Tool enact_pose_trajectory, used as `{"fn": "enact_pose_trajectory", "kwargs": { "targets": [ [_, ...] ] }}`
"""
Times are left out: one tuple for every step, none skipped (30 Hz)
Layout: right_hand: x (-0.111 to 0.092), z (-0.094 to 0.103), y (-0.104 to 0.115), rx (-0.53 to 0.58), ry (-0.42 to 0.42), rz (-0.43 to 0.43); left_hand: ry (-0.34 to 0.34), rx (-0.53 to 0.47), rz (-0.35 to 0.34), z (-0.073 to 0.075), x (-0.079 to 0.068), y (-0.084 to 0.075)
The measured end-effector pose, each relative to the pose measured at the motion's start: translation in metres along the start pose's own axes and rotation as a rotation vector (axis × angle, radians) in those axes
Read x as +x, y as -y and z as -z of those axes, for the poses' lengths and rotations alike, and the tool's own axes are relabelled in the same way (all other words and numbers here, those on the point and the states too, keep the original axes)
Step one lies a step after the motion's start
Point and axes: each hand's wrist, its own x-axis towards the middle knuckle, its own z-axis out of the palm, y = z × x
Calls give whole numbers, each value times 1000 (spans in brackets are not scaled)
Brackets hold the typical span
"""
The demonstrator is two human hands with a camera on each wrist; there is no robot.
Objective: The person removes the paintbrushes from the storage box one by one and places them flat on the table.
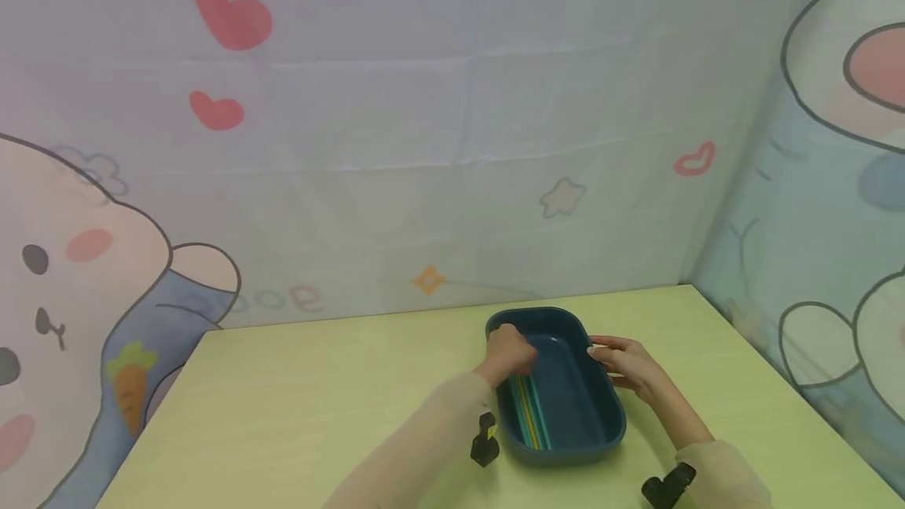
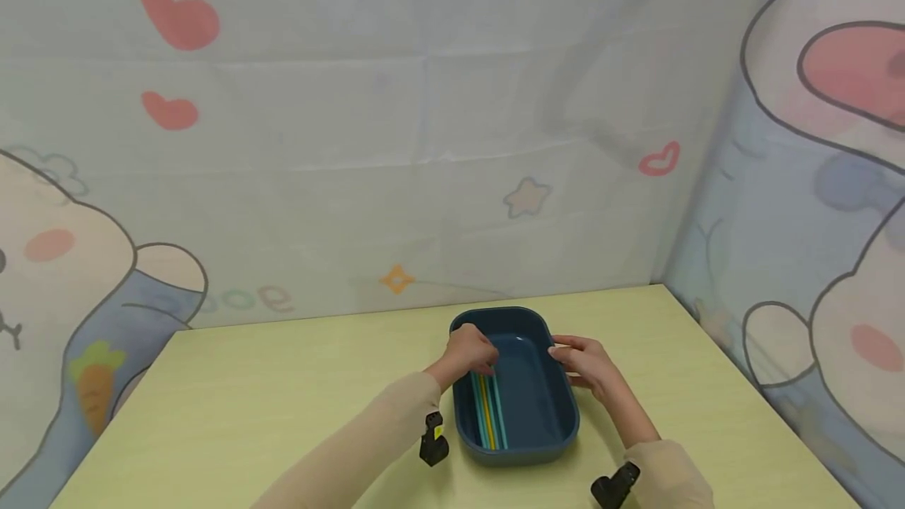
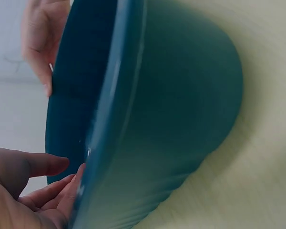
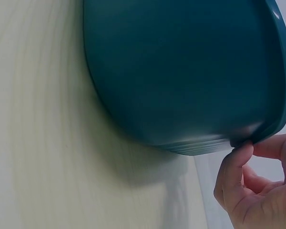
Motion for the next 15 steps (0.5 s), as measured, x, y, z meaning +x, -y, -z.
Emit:
{"fn": "enact_pose_trajectory", "kwargs": {
  "targets": [
    [0, 0, 0, 1, 0, -1, -6, 20, 0, 0, 0, -1],
    [0, 0, 0, -1, 2, -1, -11, 40, 1, 0, -1, -1],
    [0, -1, 0, -1, 2, -2, -17, 57, 2, 0, -1, -2],
    [0, -1, 0, 0, 3, -2, -21, 74, 4, 0, -2, -3],
    [0, -1, 0, 3, 1, -5, -25, 91, 5, 0, -3, -4],
    [-1, -1, -1, 5, 1, -5, -31, 105, 4, 0, -4, -5],
    [-1, -1, 0, 8, -2, -7, -37, 121, 3, 1, -5, -6],
    [-1, -2, 0, 5, -1, -7, -41, 133, -2, 1, -6, -6],
    [-1, -2, 0, 4, -3, -7, -41, 144, -7, 1, -7, -7],
    [-2, -2, 0, -1, -4, -7, -42, 152, -15, 2, -8, -8],
    [-2, -2, 1, -3, -7, -8, -41, 150, -19, 2, -9, -9],
    [-2, -1, 1, -4, -8, -7, -39, 145, -21, 3, -10, -11],
    [-2, -1, 2, -3, -10, -9, -35, 141, -19, 3, -10, -12],
    [-1, -1, 2, -5, -10, -9, -25, 133, -16, 4, -11, -13],
    [-1, 0, 2, -1, -13, -11, -20, 129, -10, 4, -11, -15]
  ]
}}
